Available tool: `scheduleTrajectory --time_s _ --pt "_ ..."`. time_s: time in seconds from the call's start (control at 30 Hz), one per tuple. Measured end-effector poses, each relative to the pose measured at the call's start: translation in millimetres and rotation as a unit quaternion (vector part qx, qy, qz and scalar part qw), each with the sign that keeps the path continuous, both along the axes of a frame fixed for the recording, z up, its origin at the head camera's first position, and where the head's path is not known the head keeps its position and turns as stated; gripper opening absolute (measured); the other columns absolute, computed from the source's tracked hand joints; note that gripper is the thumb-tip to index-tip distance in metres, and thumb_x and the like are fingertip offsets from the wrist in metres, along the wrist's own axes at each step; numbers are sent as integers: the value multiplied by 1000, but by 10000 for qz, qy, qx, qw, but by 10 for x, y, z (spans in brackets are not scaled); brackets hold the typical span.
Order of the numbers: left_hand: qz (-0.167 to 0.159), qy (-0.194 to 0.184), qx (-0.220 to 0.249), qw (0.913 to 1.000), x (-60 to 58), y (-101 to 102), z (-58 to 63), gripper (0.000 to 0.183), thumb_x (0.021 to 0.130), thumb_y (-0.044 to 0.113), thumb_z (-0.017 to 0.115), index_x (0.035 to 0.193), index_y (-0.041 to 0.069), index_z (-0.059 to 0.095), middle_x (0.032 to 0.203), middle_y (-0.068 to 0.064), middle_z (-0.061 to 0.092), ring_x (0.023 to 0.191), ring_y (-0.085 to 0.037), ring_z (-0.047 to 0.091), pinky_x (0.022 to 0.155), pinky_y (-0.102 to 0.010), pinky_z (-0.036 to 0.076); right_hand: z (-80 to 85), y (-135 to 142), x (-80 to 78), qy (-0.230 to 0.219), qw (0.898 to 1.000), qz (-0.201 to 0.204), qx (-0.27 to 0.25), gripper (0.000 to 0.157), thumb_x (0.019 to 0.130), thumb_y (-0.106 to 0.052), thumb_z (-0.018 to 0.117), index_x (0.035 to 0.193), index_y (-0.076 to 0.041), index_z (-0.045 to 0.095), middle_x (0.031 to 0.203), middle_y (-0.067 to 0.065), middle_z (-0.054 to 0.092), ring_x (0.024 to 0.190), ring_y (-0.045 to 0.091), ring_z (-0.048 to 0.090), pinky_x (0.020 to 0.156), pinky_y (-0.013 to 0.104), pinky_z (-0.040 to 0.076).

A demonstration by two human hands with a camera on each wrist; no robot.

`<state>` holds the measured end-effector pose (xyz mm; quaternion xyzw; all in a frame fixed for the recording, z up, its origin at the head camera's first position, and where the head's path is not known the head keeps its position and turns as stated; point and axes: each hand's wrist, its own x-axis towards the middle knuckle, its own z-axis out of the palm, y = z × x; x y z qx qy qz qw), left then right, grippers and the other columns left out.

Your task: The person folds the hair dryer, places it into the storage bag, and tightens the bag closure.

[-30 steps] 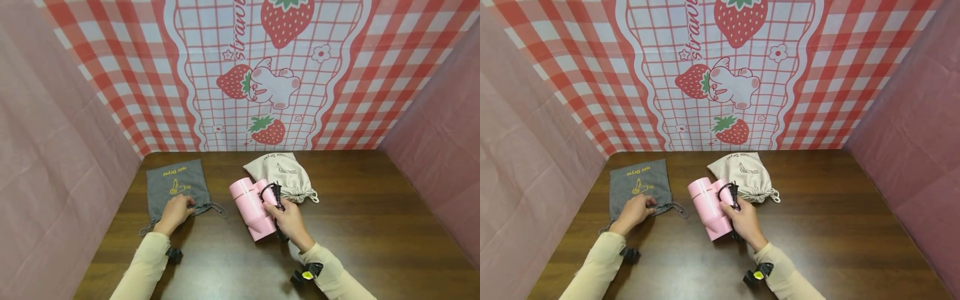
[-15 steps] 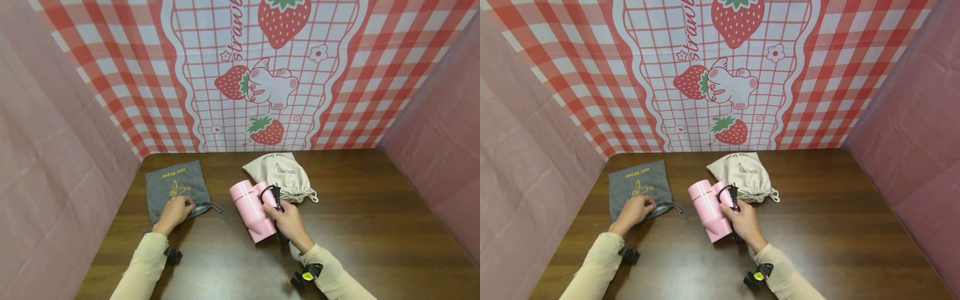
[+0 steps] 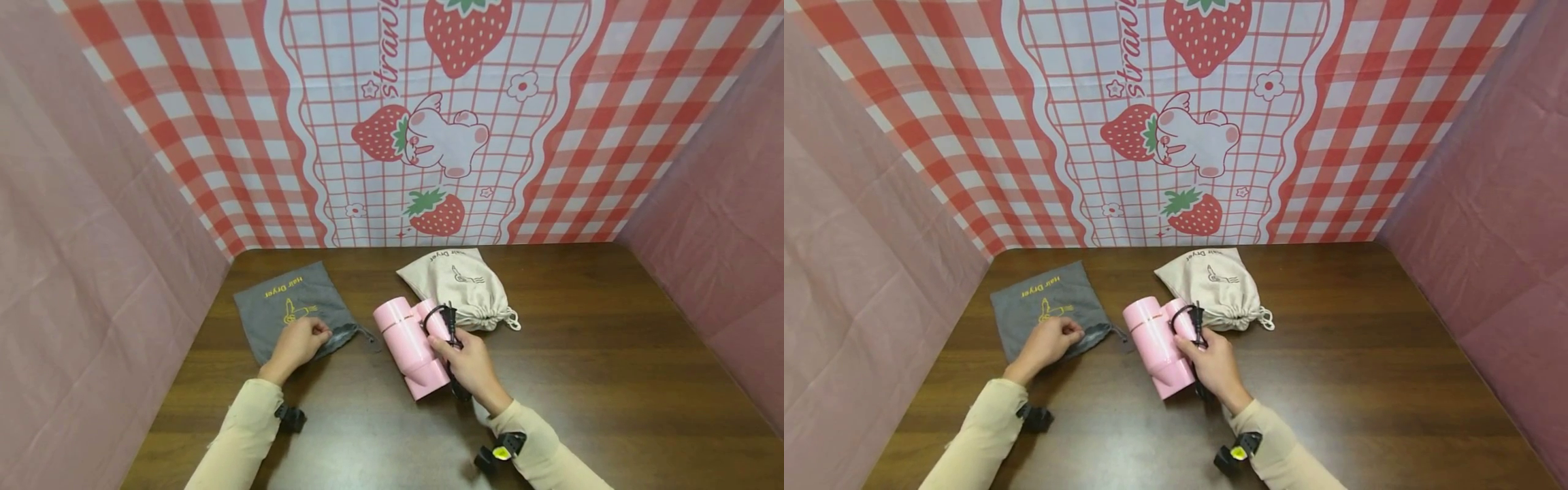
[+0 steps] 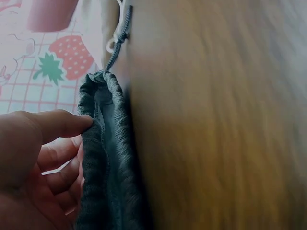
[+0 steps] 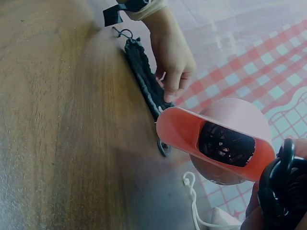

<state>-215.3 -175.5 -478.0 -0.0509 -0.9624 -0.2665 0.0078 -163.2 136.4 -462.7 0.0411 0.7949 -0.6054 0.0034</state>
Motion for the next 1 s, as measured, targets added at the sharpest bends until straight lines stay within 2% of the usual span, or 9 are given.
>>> scheduleTrajectory --time_s 0.27,0.43,0.77,0.9,1.0 --pt "-104 401 321 9986 10 167 53 8 84 19 73 83 11 74 78 -2 72 77 -19 66 75 -36 51 -6 -32 14 33 9999 101 -117 25 88 -19 72 93 4 65 60 -1 54 52 8 53 51 25 49" --pt "-147 575 542 9968 27 273 87 7 83 17 72 83 10 74 77 -3 72 74 -18 65 72 -35 50 -22 -49 34 89 9998 164 -79 23 86 -19 73 87 3 65 59 -2 54 52 8 51 50 24 47" --pt "-100 687 1070 9918 38 520 146 7 82 17 73 82 9 74 75 -4 73 71 -16 67 68 -32 51 -83 -89 53 34 9995 237 -203 22 86 -16 74 89 4 64 58 -1 52 51 7 48 49 22 43" --pt "-9 737 1188 9902 35 590 155 6 81 15 72 82 9 74 76 -4 73 70 -16 67 67 -31 52 -6 -127 93 -73 9997 229 -21 18 87 -11 72 86 5 63 57 -1 50 51 8 47 49 22 42" --pt "54 732 1329 9884 26 625 156 7 81 14 71 82 9 75 77 -5 74 70 -16 68 67 -30 51 -16 -136 100 -113 9997 208 85 18 87 -11 72 85 4 62 57 -1 49 51 8 47 49 22 41"
